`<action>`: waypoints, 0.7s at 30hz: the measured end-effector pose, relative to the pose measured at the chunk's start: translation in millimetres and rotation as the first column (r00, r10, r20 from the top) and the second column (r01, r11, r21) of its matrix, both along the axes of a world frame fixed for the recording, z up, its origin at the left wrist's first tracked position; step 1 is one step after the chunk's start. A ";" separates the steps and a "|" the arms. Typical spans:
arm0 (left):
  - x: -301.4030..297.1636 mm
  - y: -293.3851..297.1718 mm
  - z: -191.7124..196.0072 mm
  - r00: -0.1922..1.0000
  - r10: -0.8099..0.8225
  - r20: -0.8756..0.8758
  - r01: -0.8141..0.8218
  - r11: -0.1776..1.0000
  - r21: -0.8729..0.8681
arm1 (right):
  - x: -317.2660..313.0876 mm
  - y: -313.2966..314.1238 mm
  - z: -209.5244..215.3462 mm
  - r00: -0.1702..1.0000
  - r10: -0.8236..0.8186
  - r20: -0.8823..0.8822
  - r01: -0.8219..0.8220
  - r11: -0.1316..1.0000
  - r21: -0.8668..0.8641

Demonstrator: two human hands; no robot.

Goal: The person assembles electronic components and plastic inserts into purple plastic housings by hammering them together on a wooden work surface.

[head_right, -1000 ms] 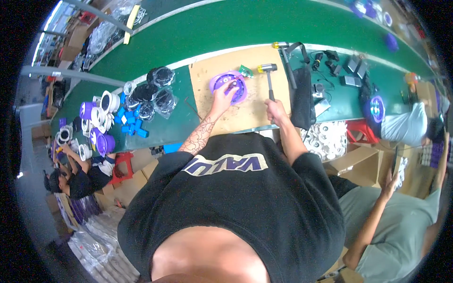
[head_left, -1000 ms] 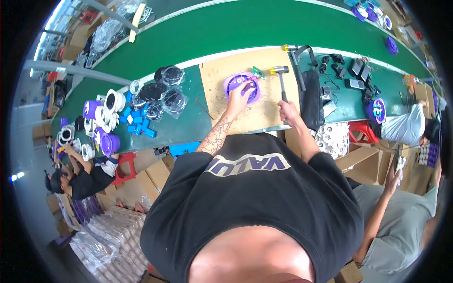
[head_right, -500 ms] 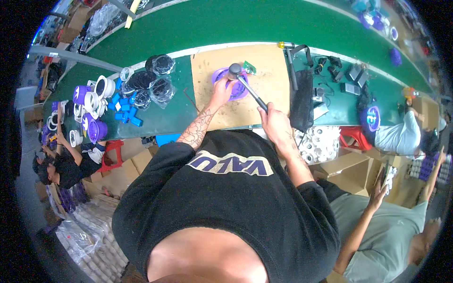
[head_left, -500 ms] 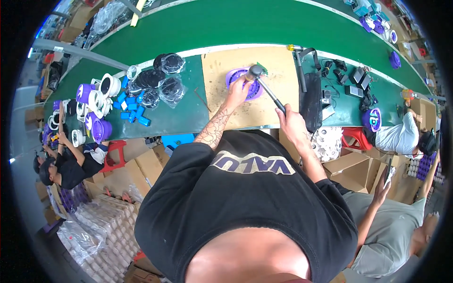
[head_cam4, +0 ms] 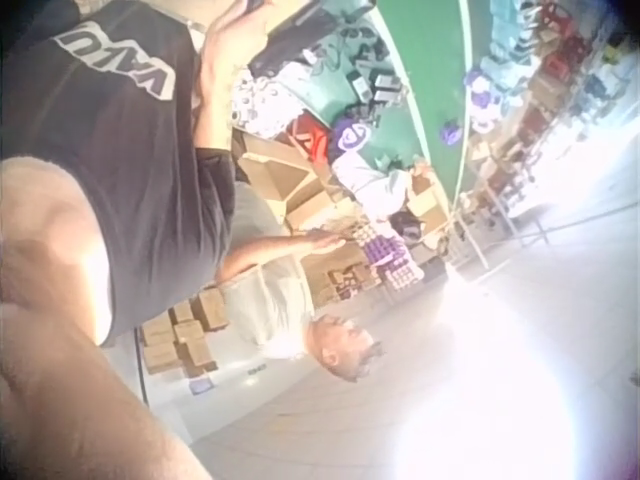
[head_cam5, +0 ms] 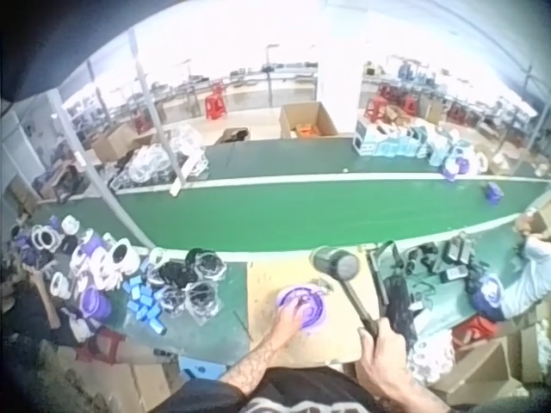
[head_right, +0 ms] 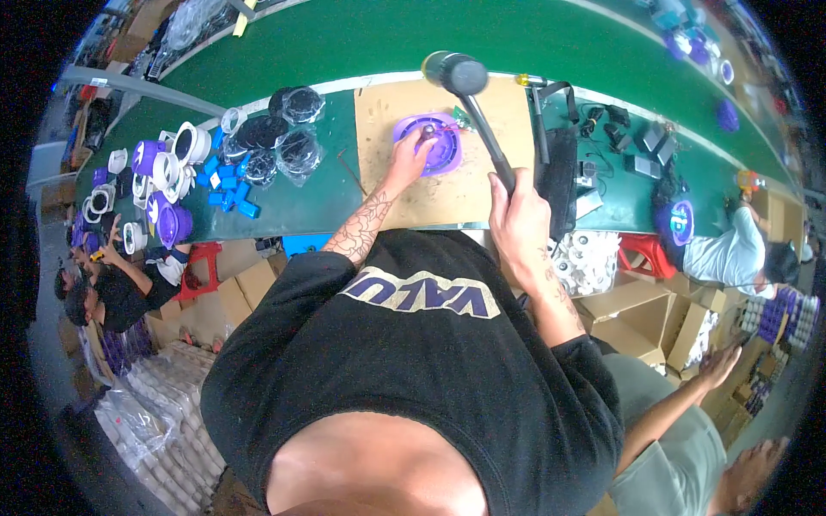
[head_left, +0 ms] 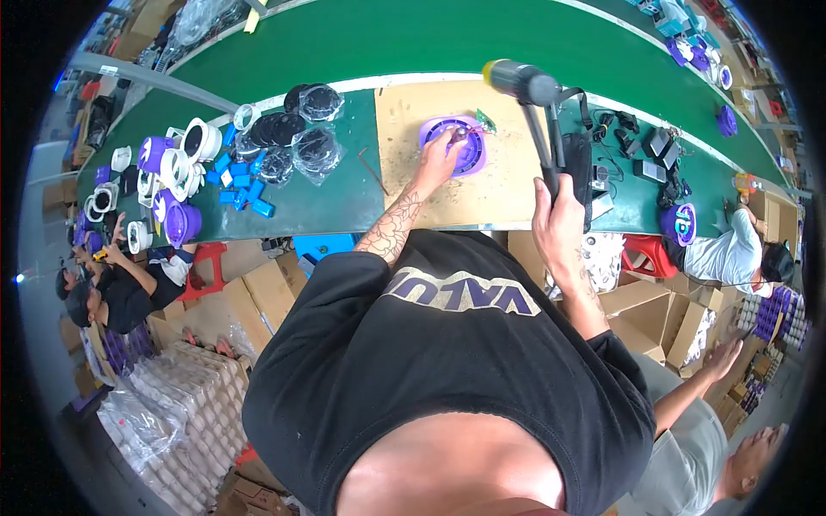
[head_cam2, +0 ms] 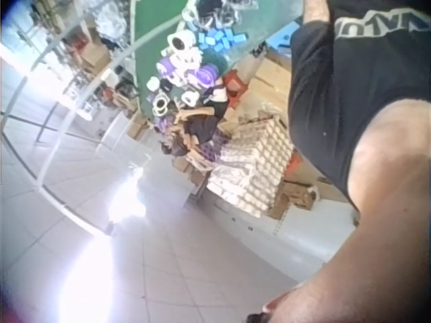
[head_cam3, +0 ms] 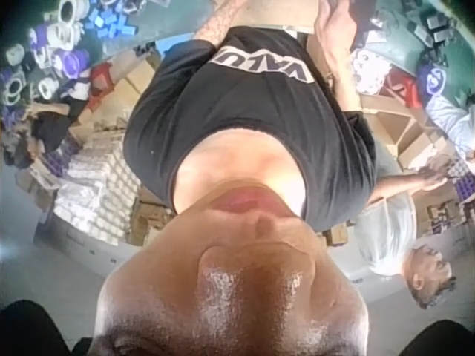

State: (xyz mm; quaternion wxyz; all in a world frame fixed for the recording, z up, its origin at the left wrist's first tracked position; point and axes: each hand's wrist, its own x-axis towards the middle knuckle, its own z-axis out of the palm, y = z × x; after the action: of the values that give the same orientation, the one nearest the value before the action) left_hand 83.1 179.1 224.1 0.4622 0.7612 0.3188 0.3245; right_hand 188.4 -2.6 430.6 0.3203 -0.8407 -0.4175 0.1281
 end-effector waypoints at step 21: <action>0.9 -3.8 -6.1 0.999 0.025 0.033 -0.027 0.999 0.041 | 4.4 -7.6 -37.3 0.998 0.042 0.051 -0.016 0.905 -0.425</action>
State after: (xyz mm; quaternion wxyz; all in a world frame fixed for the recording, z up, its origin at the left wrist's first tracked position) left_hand 84.0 175.3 218.0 0.4471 0.7611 0.3144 0.3492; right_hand 192.8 -10.3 393.2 0.1157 -0.8872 -0.4015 0.1956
